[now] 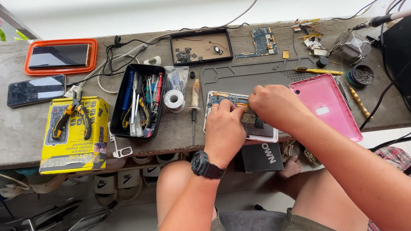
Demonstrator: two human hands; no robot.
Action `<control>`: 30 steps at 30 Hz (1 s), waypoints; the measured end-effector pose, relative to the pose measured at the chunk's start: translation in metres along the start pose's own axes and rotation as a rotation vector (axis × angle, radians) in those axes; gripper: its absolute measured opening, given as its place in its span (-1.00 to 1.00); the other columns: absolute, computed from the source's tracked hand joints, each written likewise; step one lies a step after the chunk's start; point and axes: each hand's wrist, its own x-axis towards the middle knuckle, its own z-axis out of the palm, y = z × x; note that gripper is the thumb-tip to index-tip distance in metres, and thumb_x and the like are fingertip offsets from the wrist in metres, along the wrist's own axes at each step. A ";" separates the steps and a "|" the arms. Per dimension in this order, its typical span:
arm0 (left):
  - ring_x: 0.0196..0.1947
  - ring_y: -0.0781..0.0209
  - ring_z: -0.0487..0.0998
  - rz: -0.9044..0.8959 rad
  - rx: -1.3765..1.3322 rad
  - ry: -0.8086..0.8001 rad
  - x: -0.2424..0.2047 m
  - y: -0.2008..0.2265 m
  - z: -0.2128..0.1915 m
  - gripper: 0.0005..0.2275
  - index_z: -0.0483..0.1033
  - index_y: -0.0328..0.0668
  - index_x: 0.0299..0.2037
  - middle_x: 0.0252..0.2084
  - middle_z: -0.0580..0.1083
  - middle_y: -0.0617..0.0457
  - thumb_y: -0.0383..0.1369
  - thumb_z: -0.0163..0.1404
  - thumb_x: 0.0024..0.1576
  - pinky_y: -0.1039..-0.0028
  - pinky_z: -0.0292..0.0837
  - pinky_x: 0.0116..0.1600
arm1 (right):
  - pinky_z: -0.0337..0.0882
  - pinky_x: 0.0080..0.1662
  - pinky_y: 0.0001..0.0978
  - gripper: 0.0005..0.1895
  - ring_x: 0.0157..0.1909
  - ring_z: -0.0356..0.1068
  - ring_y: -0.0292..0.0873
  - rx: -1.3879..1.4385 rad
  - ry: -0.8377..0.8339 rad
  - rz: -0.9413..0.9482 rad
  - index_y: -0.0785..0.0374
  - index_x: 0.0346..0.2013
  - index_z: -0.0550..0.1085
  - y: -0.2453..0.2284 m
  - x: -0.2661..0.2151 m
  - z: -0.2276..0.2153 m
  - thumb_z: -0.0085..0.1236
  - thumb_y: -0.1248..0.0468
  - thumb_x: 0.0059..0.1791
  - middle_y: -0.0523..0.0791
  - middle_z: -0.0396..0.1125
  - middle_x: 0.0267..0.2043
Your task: Disassembling a tablet by prying off the back cover and then performing soldering repairs on the internal motherboard.
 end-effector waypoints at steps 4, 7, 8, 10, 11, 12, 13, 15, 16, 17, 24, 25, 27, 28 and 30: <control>-0.20 -0.08 0.54 0.001 -0.007 -0.003 0.001 0.001 -0.001 -0.76 0.76 0.09 -0.11 -0.24 0.36 0.10 -0.43 0.02 0.17 0.17 0.55 -0.15 | 0.59 -0.26 -0.29 -0.82 -0.39 0.58 -0.09 -0.001 0.003 0.011 0.12 -0.43 0.53 0.000 0.000 0.003 0.11 0.40 0.04 -0.16 0.42 -0.45; -0.20 -0.08 0.54 0.000 0.006 -0.001 0.002 0.001 0.000 -0.77 0.76 0.10 -0.12 -0.24 0.36 0.09 -0.42 0.03 0.16 0.18 0.55 -0.16 | 0.60 -0.24 -0.32 -0.80 -0.38 0.59 -0.11 -0.008 -0.008 -0.010 0.10 -0.43 0.54 0.002 0.000 0.004 0.11 0.40 0.06 -0.15 0.45 -0.43; -0.20 -0.09 0.54 -0.002 0.007 -0.001 0.002 0.002 -0.001 -0.77 0.76 0.10 -0.13 -0.24 0.36 0.09 -0.43 0.03 0.16 0.18 0.55 -0.16 | 0.60 -0.22 -0.31 -0.82 -0.37 0.60 -0.11 0.015 -0.003 -0.004 0.09 -0.43 0.55 0.003 0.000 0.006 0.15 0.37 0.05 -0.16 0.47 -0.41; -0.21 -0.09 0.54 -0.005 0.008 -0.002 0.002 0.002 -0.002 -0.77 0.76 0.10 -0.13 -0.25 0.36 0.10 -0.43 0.03 0.16 0.18 0.55 -0.16 | 0.61 -0.21 -0.30 -0.84 -0.36 0.61 -0.11 0.038 0.003 0.000 0.08 -0.43 0.56 0.005 0.000 0.009 0.19 0.33 0.04 -0.16 0.49 -0.39; -0.20 -0.09 0.54 -0.007 0.006 0.000 0.002 0.002 -0.002 -0.78 0.76 0.11 -0.14 -0.25 0.36 0.09 -0.42 0.04 0.16 0.17 0.55 -0.17 | 0.61 -0.19 -0.31 -0.86 -0.36 0.60 -0.12 0.031 0.001 -0.008 0.08 -0.42 0.57 0.005 0.000 0.010 0.20 0.32 0.03 -0.18 0.49 -0.39; -0.20 -0.10 0.54 -0.009 0.003 0.002 0.002 0.002 -0.001 -0.78 0.76 0.11 -0.14 -0.24 0.36 0.09 -0.41 0.04 0.16 0.17 0.55 -0.17 | 0.61 -0.18 -0.32 -0.88 -0.36 0.60 -0.13 0.024 0.000 -0.018 0.07 -0.41 0.58 0.006 0.000 0.010 0.22 0.31 0.02 -0.19 0.49 -0.38; -0.20 -0.10 0.54 -0.009 0.004 0.001 0.002 0.002 -0.002 -0.78 0.76 0.11 -0.14 -0.24 0.36 0.09 -0.41 0.04 0.16 0.17 0.55 -0.17 | 0.61 -0.18 -0.32 -0.88 -0.36 0.60 -0.13 0.025 -0.001 -0.018 0.07 -0.41 0.58 0.007 0.000 0.013 0.22 0.31 0.02 -0.19 0.49 -0.38; -0.19 -0.09 0.55 -0.011 0.000 0.001 0.003 0.003 -0.003 -0.78 0.76 0.10 -0.14 -0.24 0.36 0.10 -0.42 0.03 0.17 0.17 0.56 -0.17 | 0.62 -0.19 -0.24 -0.93 -0.36 0.60 -0.07 0.064 0.016 -0.016 0.09 -0.42 0.58 0.009 0.002 0.018 0.27 0.28 -0.04 -0.15 0.50 -0.39; -0.19 -0.09 0.55 -0.012 0.001 0.002 0.003 0.003 -0.003 -0.78 0.76 0.10 -0.14 -0.24 0.36 0.10 -0.42 0.03 0.17 0.17 0.56 -0.17 | 0.62 -0.19 -0.24 -0.93 -0.36 0.60 -0.07 0.064 0.017 -0.017 0.09 -0.42 0.58 0.010 0.002 0.015 0.27 0.28 -0.04 -0.15 0.50 -0.39; -0.19 -0.10 0.55 -0.011 -0.002 0.003 0.003 0.003 -0.003 -0.78 0.76 0.10 -0.14 -0.24 0.36 0.10 -0.43 0.03 0.17 0.16 0.56 -0.17 | 0.62 -0.18 -0.27 -0.93 -0.35 0.61 -0.09 0.071 0.010 -0.020 0.09 -0.42 0.59 0.010 0.003 0.011 0.27 0.27 -0.03 -0.16 0.51 -0.38; -0.20 -0.09 0.55 -0.007 0.005 0.002 0.002 0.000 0.001 -0.78 0.76 0.12 -0.14 -0.25 0.36 0.11 -0.41 0.04 0.16 0.16 0.57 -0.16 | 0.61 -0.15 -0.28 -0.93 -0.32 0.61 -0.08 0.121 0.025 -0.025 0.06 -0.41 0.61 0.015 0.002 0.017 0.23 0.25 -0.02 -0.20 0.52 -0.35; -0.20 -0.09 0.55 -0.006 0.005 0.003 0.002 0.000 0.000 -0.78 0.76 0.12 -0.14 -0.25 0.36 0.11 -0.41 0.04 0.16 0.16 0.57 -0.16 | 0.61 -0.15 -0.28 -0.93 -0.32 0.61 -0.08 0.121 0.025 -0.025 0.06 -0.41 0.61 0.016 0.001 0.020 0.23 0.25 -0.02 -0.20 0.52 -0.35; -0.20 -0.10 0.55 -0.004 0.005 0.007 0.002 0.000 -0.001 -0.77 0.76 0.12 -0.13 -0.25 0.36 0.10 -0.42 0.02 0.16 0.16 0.57 -0.17 | 0.61 -0.16 -0.19 -0.94 -0.29 0.60 0.01 0.171 0.058 0.000 0.10 -0.39 0.58 0.016 0.001 0.026 0.20 0.26 -0.03 -0.14 0.51 -0.34; -0.20 -0.10 0.55 -0.005 0.006 0.008 0.003 0.001 -0.003 -0.77 0.76 0.12 -0.13 -0.25 0.36 0.10 -0.42 0.02 0.16 0.16 0.57 -0.17 | 0.61 -0.16 -0.19 -0.94 -0.29 0.60 0.01 0.171 0.059 -0.001 0.10 -0.39 0.58 0.019 0.000 0.030 0.20 0.26 -0.03 -0.14 0.51 -0.34; -0.20 -0.11 0.55 -0.002 -0.001 0.015 0.004 0.003 -0.005 -0.77 0.76 0.10 -0.13 -0.25 0.36 0.10 -0.43 0.02 0.17 0.16 0.56 -0.17 | 0.60 -0.15 -0.08 -0.88 -0.24 0.59 0.11 0.310 0.061 0.069 0.15 -0.36 0.57 0.025 -0.004 0.038 0.16 0.22 0.02 -0.11 0.51 -0.31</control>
